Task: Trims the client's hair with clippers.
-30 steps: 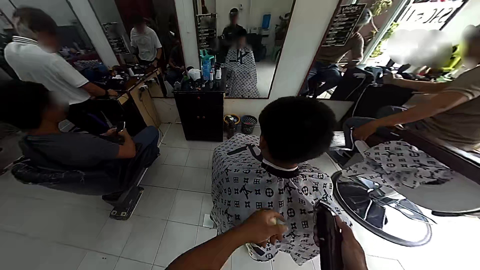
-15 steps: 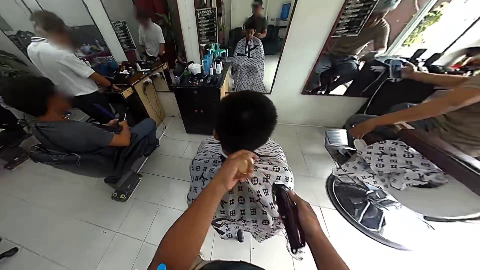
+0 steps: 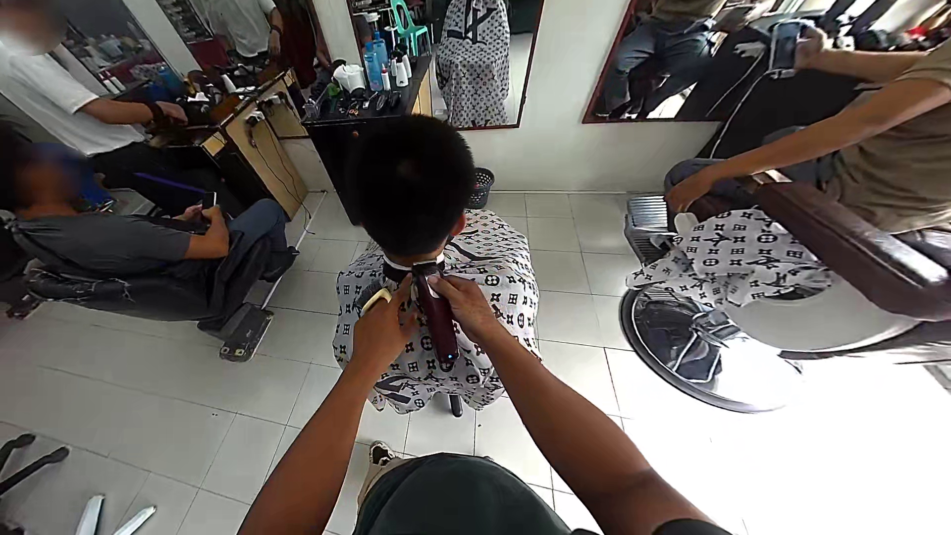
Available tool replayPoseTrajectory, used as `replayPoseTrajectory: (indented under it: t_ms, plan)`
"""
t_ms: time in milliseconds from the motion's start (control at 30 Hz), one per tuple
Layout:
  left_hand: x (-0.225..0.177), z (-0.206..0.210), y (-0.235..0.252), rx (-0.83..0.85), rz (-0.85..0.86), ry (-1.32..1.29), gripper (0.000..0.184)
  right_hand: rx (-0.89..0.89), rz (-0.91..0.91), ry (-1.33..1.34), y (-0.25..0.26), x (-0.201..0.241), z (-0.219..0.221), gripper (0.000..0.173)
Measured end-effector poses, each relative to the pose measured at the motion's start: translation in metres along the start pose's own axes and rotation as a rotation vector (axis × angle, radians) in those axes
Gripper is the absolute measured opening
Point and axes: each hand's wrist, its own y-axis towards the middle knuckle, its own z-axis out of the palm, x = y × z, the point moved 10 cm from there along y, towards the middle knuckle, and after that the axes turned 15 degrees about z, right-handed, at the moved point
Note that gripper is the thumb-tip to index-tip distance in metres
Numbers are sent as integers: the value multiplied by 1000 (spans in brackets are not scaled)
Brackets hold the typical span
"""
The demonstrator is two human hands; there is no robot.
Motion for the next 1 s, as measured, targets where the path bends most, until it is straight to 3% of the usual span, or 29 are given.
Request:
replayPoseTrajectory:
  t_ms: [467,867,1000]
  plan:
    - [9,3,3,74,-42,43,65,33,-37,36,11,3,3,39]
    - [13,5,5,100,-47,29,68,79,107,35,9,5,-7,47]
    - [13,4,5,65,1,18,67,183,12,22,2,3,-10,43]
